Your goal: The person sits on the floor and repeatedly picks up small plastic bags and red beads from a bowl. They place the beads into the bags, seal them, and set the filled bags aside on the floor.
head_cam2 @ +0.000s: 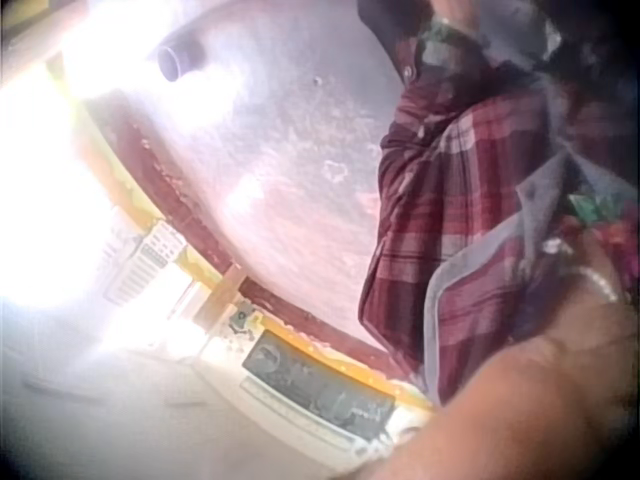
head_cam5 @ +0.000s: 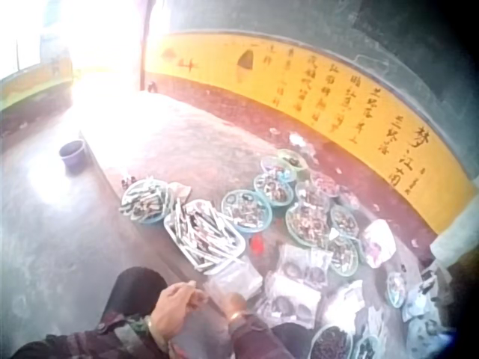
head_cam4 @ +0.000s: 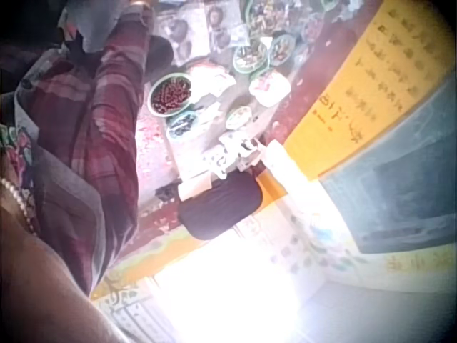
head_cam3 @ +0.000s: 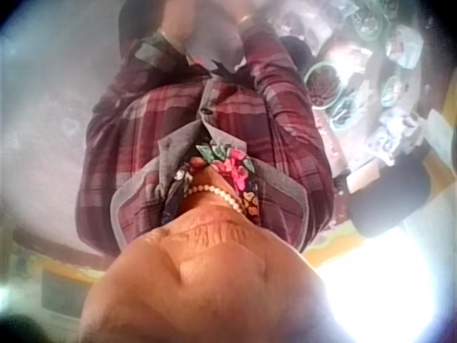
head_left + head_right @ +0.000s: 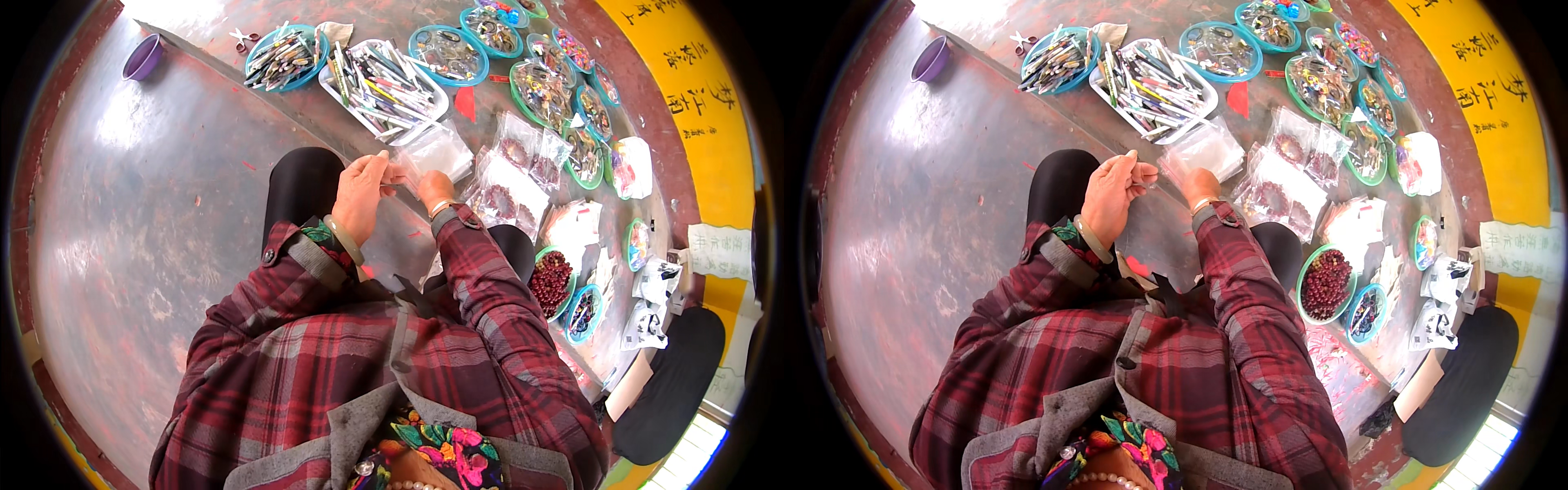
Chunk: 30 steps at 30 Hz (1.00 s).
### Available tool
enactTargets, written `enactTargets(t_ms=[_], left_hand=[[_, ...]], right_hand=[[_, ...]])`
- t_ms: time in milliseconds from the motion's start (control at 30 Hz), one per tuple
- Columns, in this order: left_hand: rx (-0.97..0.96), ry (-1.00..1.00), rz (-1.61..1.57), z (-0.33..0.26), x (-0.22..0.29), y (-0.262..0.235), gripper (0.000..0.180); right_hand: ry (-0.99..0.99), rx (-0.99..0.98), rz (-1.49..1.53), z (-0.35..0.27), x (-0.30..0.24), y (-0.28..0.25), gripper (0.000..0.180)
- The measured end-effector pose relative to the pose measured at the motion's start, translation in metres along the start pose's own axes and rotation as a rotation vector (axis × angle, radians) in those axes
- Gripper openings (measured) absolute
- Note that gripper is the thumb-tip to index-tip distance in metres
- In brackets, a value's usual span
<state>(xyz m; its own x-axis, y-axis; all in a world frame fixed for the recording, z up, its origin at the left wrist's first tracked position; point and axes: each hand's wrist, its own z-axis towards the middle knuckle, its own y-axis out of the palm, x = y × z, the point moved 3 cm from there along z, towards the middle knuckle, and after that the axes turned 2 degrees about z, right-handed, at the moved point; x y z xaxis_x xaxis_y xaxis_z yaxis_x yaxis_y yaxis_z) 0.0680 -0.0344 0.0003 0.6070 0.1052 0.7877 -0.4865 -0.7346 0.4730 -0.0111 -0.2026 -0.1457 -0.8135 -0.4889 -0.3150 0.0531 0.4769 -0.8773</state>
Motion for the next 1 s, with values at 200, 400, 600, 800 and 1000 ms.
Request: enactTargets(t_ms=[200, 400, 600, 800, 1000], left_hand=[[-0.003, 0.009, 0.014, -0.002, 0.001, 0.001, 0.029], [-0.019, -0.031, 0.069, -0.001, -0.004, 0.005, 0.023], [-0.199, -0.072, 0.215, 0.004, -0.024, 0.009, 0.017], [-0.360, -0.051, 0.430, -0.007, -0.034, 0.028, 0.020], [-0.435, -0.065, 0.526, -0.017, -0.047, 0.038, 0.021]], right_hand=[[0.059, 0.124, 0.038, -0.003, 0.004, -0.016, 0.025], [-0.084, 0.297, 0.197, -0.001, 0.015, -0.034, 0.025], [-0.409, 0.438, 0.493, -0.082, -0.018, -0.100, 0.020], [-0.511, 0.583, 0.458, -0.159, -0.010, -0.099, 0.017], [-0.601, 0.635, 0.396, -0.182, -0.009, -0.100, 0.019]])
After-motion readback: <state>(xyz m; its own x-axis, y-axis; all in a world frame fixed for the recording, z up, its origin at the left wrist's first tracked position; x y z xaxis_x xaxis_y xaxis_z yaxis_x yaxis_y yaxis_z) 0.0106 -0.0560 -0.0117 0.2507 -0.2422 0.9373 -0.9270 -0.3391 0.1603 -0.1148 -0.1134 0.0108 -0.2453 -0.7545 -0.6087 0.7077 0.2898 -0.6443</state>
